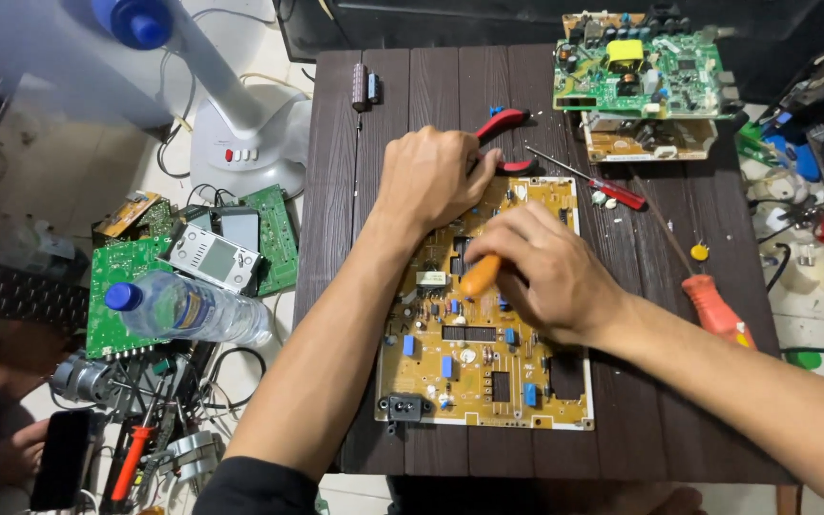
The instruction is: Removing electronic components from a circuit board using a screwdriver and pliers, and cleaning the board with a brush.
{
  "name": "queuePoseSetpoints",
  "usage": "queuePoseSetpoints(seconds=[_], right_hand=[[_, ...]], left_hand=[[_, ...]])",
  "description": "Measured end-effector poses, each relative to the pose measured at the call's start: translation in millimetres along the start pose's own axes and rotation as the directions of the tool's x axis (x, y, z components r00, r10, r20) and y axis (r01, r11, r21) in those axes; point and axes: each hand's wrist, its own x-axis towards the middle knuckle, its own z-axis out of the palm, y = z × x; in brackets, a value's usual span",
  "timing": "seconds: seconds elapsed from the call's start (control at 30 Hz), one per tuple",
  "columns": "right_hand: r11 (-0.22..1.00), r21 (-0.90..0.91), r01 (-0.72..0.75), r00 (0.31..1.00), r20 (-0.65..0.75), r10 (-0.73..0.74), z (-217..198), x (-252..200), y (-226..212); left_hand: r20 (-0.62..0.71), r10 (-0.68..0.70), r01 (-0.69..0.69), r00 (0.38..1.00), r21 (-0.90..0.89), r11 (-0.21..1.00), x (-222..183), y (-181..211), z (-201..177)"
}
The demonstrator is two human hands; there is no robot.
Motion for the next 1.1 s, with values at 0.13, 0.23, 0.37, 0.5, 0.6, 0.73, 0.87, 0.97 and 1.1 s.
queuePoseSetpoints(seconds=[0.13, 0.23, 0.37, 0.5, 0.6, 0.73, 0.87, 0.97, 1.1], right_hand=[[0.986, 0.161, -0.036, 0.995, -0.089, 0.051, -1.6, 6.3, -3.2], [0.980, 0.198, -0.029, 0.993, -0.107, 0.051, -0.7, 4.7, -3.3], [0.980, 0.196, -0.016, 0.995, -0.095, 0.035, 0.2, 0.6, 0.9], [0.993, 0.121, 0.000, 0.996, -0.090, 0.011, -10.5, 7.4, -14.5], [0.992, 0.121, 0.030, 0.995, -0.095, -0.018, -8.7, 7.6, -12.4], [0.989, 0.112, 0.100, 0.993, -0.081, -0.091, -3.3, 4.1, -10.2], [0.996, 0.091, 0.020, 1.000, -0.021, -0.018, -3.1, -1.3, -9.1], [0.996, 0.087, 0.013, 1.000, -0.021, -0.011, -1.8, -1.8, -12.1], [0.994, 0.092, 0.062, 0.998, -0.002, -0.062, -7.1, 4.9, -15.0]], left_hand=[[-0.005, -0.038, 0.038, 0.999, 0.002, 0.999, 2.4, -1.7, 2.9], [-0.004, -0.052, 0.052, 0.999, -0.003, 0.999, 1.8, -1.6, 5.9], [-0.014, -0.050, 0.050, 0.999, -0.004, 0.999, 1.9, -0.3, 6.7], [-0.014, -0.039, 0.039, 0.999, 0.002, 0.999, 2.2, -1.6, 9.2], [-0.013, -0.044, 0.044, 0.999, 0.022, 0.999, 3.0, -4.0, 12.2], [-0.046, 0.003, -0.002, 0.999, 0.007, 1.000, 1.2, -3.6, 12.3], [-0.123, 0.016, -0.010, 0.992, 0.054, 0.999, -3.4, -5.1, 12.9], [-0.091, -0.007, 0.011, 0.996, 0.036, 0.999, -4.2, -4.7, 9.5], [-0.110, -0.018, 0.021, 0.994, 0.027, 0.999, -3.5, -3.9, 10.8]])
